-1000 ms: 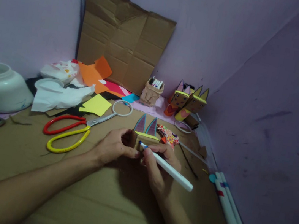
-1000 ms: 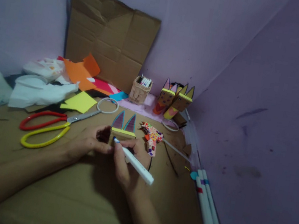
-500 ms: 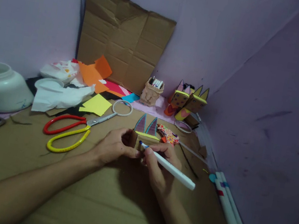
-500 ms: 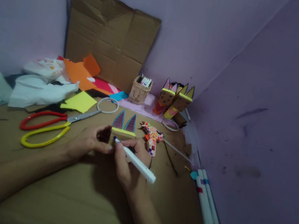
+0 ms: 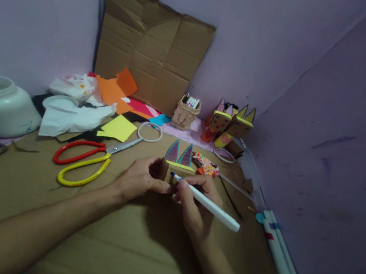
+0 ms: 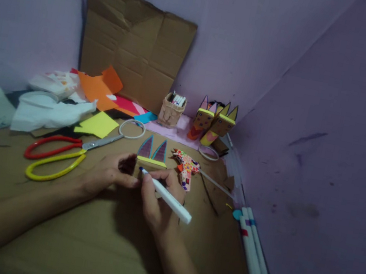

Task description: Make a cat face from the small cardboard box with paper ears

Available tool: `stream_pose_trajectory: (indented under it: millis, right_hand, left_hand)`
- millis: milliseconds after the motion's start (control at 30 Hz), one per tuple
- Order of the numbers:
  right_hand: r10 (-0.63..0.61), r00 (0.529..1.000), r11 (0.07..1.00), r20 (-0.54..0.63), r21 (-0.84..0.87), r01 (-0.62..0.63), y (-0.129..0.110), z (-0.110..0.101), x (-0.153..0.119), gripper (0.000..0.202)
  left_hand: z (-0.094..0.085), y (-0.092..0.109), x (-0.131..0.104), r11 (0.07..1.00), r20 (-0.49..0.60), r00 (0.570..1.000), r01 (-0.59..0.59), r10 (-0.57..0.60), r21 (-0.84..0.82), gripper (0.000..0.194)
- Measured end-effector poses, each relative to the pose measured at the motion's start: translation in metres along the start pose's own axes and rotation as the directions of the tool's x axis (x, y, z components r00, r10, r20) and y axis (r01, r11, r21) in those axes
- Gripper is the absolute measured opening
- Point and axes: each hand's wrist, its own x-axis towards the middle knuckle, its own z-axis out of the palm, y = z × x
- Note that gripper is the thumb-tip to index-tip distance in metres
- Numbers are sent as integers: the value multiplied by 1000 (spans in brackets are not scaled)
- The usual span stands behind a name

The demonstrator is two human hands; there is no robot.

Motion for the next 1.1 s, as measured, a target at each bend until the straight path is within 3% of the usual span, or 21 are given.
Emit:
stream_pose_trajectory:
  millis: [1100]
  right_hand:
    - [21,1000,1000,14,-6,-21,1,-1,-2,11]
  left_hand:
    - [0,1,0,1000,8,1000,1,-1,-11,36]
